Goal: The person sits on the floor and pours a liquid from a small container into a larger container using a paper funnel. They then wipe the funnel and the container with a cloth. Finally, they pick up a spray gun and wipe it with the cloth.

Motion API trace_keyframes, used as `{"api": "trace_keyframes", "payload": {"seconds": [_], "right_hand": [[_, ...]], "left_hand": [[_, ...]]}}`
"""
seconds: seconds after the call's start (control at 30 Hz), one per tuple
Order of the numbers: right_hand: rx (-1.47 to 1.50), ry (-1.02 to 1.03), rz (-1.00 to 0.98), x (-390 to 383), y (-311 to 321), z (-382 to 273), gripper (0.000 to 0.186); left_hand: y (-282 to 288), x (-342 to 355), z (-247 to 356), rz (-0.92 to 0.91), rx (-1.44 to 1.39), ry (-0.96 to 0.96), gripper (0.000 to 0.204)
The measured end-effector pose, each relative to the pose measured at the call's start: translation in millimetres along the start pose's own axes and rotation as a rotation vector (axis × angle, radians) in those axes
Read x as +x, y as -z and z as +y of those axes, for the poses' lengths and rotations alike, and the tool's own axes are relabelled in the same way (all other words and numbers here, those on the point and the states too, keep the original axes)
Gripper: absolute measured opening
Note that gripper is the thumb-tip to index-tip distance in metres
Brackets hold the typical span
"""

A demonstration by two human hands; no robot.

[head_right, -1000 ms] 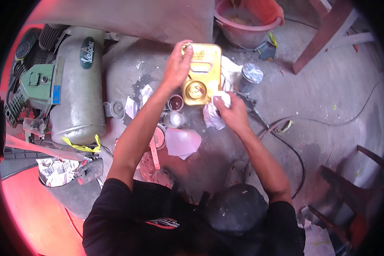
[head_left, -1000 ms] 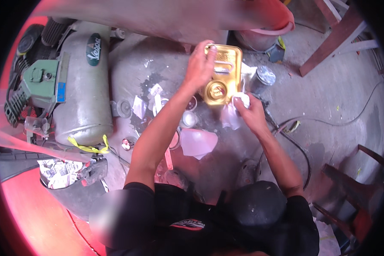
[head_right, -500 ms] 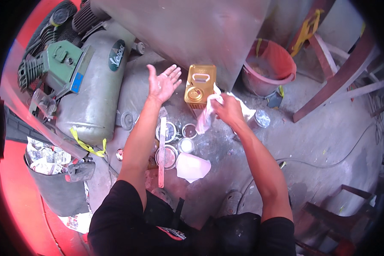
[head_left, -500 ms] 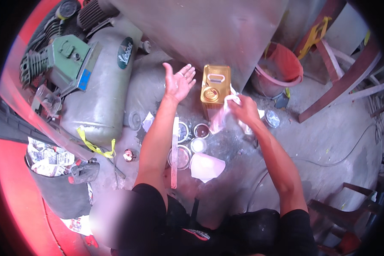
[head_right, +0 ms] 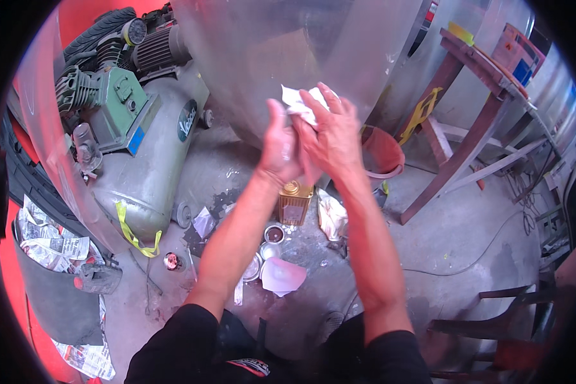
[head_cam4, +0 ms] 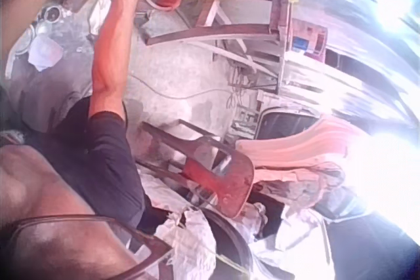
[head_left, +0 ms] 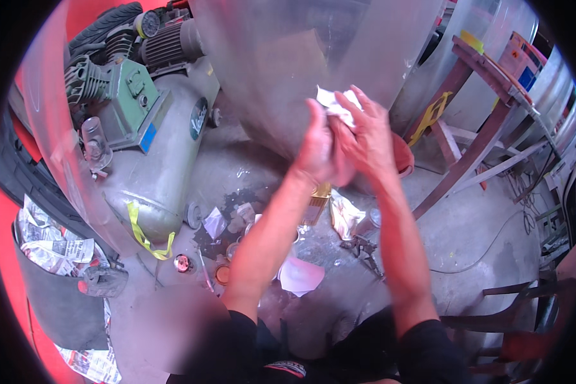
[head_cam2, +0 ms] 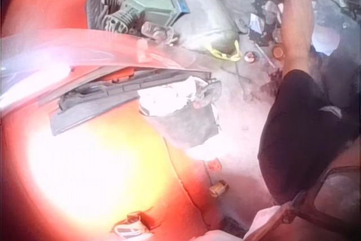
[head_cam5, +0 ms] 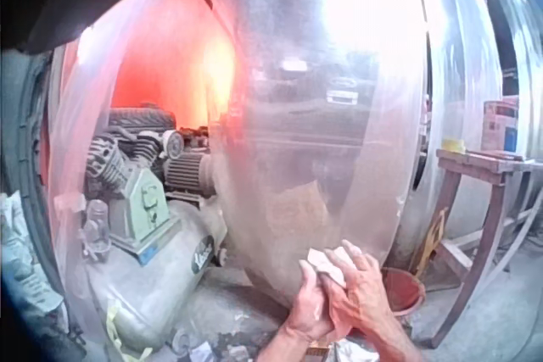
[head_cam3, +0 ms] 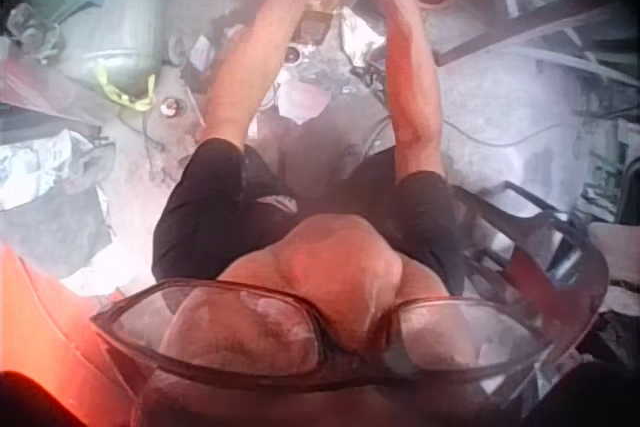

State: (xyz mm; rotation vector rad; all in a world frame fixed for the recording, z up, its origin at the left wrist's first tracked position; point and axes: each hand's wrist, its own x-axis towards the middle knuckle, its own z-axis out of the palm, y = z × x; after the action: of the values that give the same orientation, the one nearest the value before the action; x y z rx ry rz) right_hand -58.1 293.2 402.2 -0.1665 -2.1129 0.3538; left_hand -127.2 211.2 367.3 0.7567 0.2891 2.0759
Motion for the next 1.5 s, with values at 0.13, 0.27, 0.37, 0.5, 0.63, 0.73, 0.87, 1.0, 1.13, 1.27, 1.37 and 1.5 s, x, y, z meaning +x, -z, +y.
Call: {"api": "trace_keyframes", "payload": {"seconds": [0.13, 0.27, 0.37, 0.5, 0.63, 0.73, 0.87, 1.0, 1.13, 1.27, 1.37, 1.5], "right_hand": [[0.324, -0.353, 0.145, -22.0, -15.5, 28.9, 0.029], [0.406, -0.396, 0.144, -43.4, -29.4, 21.5, 0.028], [0.367, -0.261, 0.099, -60.4, -42.6, -6.9, 0.025], [0.509, -0.218, -0.112, -76.7, -44.1, -56.5, 0.035], [0.511, -0.298, 0.102, -60.6, -43.5, -16.3, 0.033], [0.456, -0.645, 0.198, -46.2, -26.3, 51.5, 0.035], [0.724, -0.787, 0.289, -54.1, -6.7, 135.6, 0.046], [1.181, -0.865, 0.352, -28.0, 25.4, 78.9, 0.04], [1.089, -0.519, 0.326, -16.0, 37.6, -1.9, 0.034], [0.379, -0.16, 0.156, -43.4, -10.1, -58.4, 0.036], [0.327, -0.132, 0.027, -90.2, -45.9, -79.6, 0.043], [0.43, -0.044, 0.083, -81.5, -47.9, -78.9, 0.042]], "left_hand": [[-2.6, -19.7, -35.6, -0.113, 0.181, 0.042, 0.092], [3.6, -30.3, -31.5, -0.071, 0.238, 0.05, 0.091], [29.0, -24.4, -27.1, 0.184, 0.129, -0.047, 0.088], [49.5, -20.5, 14.0, 0.395, 0.11, -0.122, 0.086], [17.6, -28.9, -10.2, 0.151, 0.494, -0.008, 0.099], [-4.0, -41.5, -40.4, -0.126, 0.579, 0.194, 0.111], [-37.6, -41.8, -29.4, -0.456, 0.239, 0.332, 0.118], [-23.8, -24.7, 4.5, -0.147, -0.162, 0.055, 0.119], [-8.2, -26.2, 10.4, -0.045, -0.159, 0.095, 0.117], [-0.2, -23.4, -1.5, 0.192, 0.456, -0.236, 0.117], [32.5, -35.5, 20.3, 0.444, 0.237, -0.123, 0.121], [28.0, -46.8, 15.8, 0.389, 0.372, -0.11, 0.098]]}}
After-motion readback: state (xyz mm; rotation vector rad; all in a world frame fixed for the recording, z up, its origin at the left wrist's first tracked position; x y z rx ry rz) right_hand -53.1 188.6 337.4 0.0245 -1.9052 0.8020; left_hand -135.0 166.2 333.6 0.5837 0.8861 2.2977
